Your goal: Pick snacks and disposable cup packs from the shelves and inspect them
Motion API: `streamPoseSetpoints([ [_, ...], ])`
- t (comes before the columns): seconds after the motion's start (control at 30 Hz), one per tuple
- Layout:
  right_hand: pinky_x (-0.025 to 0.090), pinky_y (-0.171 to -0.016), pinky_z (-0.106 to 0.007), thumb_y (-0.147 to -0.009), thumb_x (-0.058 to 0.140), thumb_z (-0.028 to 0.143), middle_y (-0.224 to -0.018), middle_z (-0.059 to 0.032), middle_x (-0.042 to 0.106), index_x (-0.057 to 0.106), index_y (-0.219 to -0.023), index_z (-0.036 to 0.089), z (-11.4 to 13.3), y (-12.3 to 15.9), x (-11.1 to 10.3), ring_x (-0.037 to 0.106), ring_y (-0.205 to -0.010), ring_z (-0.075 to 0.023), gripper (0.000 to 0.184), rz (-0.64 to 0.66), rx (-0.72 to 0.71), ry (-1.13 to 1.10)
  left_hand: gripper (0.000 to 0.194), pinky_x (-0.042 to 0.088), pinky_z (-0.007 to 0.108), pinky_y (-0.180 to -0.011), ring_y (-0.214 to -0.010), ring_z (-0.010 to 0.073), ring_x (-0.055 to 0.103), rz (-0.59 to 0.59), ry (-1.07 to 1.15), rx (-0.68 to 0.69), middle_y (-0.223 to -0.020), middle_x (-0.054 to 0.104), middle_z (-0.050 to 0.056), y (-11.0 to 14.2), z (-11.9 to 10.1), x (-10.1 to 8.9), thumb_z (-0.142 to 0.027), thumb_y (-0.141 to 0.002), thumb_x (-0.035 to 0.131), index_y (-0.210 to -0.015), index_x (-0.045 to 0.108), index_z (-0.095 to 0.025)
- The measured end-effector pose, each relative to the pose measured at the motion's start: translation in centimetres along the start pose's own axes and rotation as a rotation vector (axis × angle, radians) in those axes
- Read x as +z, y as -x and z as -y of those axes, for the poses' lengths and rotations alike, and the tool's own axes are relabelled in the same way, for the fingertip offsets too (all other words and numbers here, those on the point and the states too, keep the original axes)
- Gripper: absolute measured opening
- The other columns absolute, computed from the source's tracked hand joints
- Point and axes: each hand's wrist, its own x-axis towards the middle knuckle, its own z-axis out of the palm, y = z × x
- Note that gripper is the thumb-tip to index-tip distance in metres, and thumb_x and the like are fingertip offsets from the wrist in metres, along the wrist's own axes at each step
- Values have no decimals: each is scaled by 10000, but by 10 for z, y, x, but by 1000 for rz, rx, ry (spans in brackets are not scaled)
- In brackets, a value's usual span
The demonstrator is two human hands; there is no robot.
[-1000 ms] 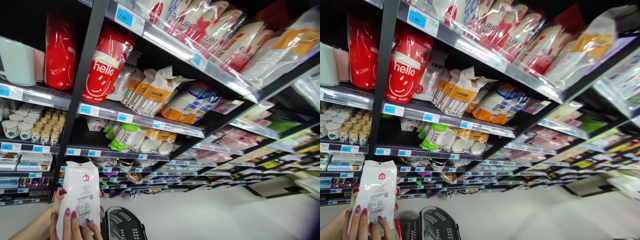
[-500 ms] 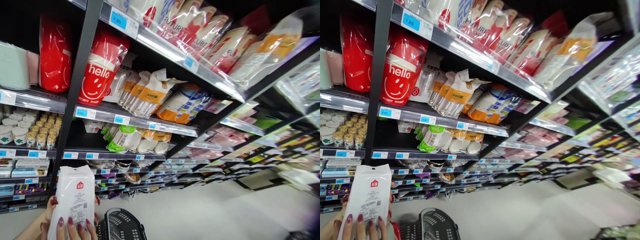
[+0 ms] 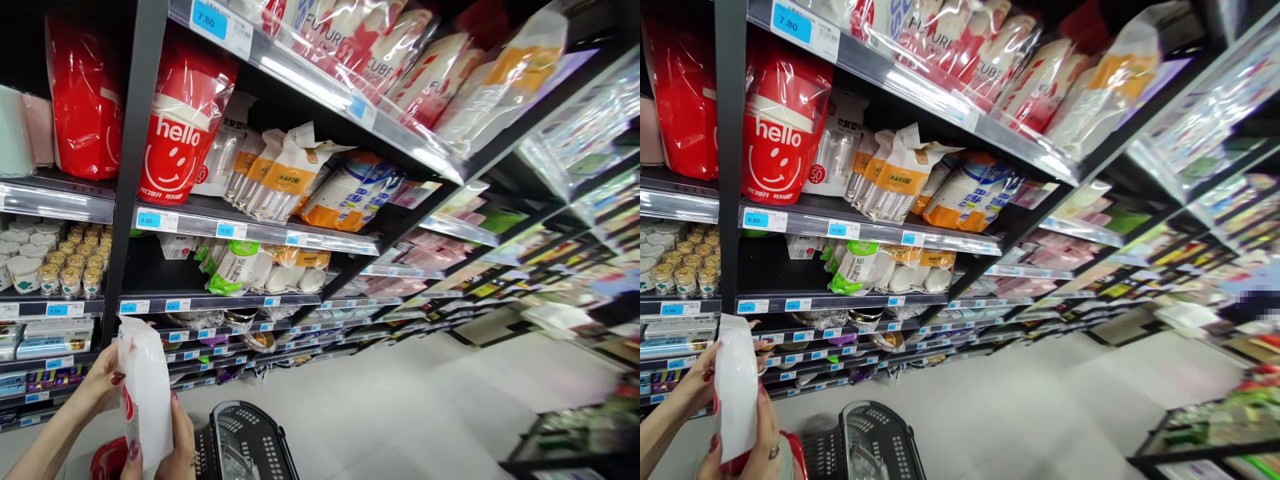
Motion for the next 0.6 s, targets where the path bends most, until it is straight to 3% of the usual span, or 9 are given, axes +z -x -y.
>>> streamPoseSetpoints([
  [0.1,549,-744,-408,-834,538,400,-1147,-161,608,460,-1267,165,2,-1,6,640,-972,-321,499,-34,132,-175,855,544,369,-754,-855,316,677,-134,18,-36,-914,735,102,2,-1,0,-499,-379,858,-1141,629,-187],
  [0.23,544,-769,-393,-830,498,524,-1180,-161,587,443,-1265,142,2,-1,17,627,-993,-297,581,-22,367,-461,622,537,228,-577,-643,191,669,-317,54,-38,-732,725,24,6,-5,7,-342,-395,880,-964,690,-178],
  [0.37,519,-841,-408,-789,542,546,-1234,-160,558,413,-1284,155,3,1,19,593,-1061,-299,644,33,497,-575,505,510,161,-533,-571,123,641,-321,64,-36,-693,713,-17,5,-10,15,-285,-402,886,-863,709,-178],
  [0.6,518,-833,-373,-769,592,494,-1228,-132,567,408,-1294,180,0,2,13,597,-1056,-283,639,64,463,-576,534,510,152,-535,-549,104,627,-315,50,2,-685,710,-41,5,-9,10,-250,-390,888,-892,714,-191],
])
